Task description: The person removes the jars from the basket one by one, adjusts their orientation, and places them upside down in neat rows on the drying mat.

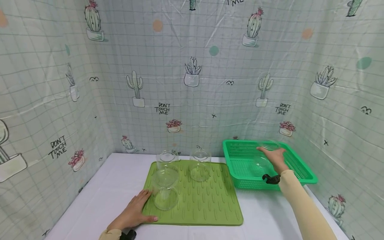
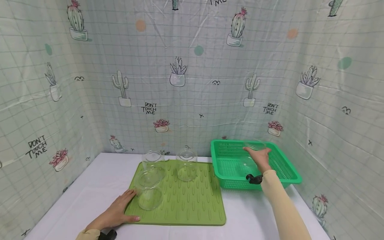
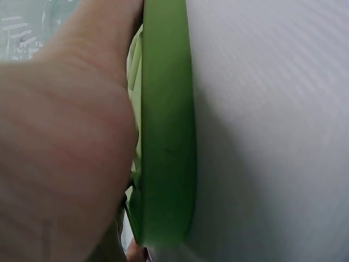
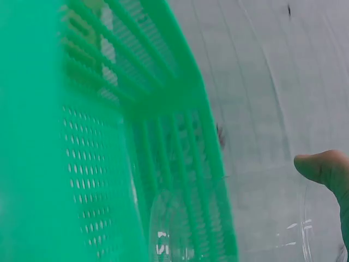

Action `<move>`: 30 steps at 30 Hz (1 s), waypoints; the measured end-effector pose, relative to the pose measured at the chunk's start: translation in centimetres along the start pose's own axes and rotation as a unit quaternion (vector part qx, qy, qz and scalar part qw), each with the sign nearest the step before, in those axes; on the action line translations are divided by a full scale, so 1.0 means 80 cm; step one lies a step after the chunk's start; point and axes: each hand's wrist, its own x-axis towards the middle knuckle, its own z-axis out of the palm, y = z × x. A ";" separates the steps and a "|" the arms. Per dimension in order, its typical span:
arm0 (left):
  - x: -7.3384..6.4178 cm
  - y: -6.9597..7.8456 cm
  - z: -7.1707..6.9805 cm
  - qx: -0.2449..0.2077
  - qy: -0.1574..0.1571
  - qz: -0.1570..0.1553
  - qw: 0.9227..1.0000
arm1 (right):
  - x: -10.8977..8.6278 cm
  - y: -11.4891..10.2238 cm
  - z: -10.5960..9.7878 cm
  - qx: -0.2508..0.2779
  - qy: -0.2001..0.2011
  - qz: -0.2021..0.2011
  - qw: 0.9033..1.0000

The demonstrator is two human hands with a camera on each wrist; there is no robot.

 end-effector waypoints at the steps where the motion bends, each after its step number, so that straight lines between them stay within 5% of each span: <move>1: 0.000 0.000 0.000 0.000 0.000 0.001 1.000 | -0.004 -0.003 0.004 -0.004 0.006 -0.010 1.000; 9: -0.001 -0.005 -0.012 -0.036 -0.030 0.016 0.999 | -0.046 -0.030 0.036 -0.065 0.060 -0.117 0.989; 13: -0.001 -0.006 -0.024 -0.085 -0.047 -0.004 0.995 | -0.071 -0.039 0.051 -0.100 0.091 -0.201 0.970; 16: 0.003 -0.006 -0.034 -0.099 -0.031 -0.039 0.994 | -0.088 -0.044 0.061 -0.122 0.108 -0.257 0.953; 19: 0.008 -0.002 -0.051 -0.082 0.014 -0.080 0.993 | -0.102 -0.049 0.070 -0.143 0.128 -0.310 0.931; 23: 0.011 0.014 -0.081 -0.058 0.084 -0.114 0.988 | -0.117 -0.051 0.079 -0.176 0.173 -0.395 0.885; 27: 0.016 0.044 -0.109 -0.085 0.154 -0.112 0.978 | -0.131 -0.054 0.087 -0.206 0.204 -0.456 0.841; 30: 0.024 0.075 -0.122 -0.123 0.208 -0.084 0.967 | -0.144 -0.058 0.093 -0.224 0.206 -0.476 0.825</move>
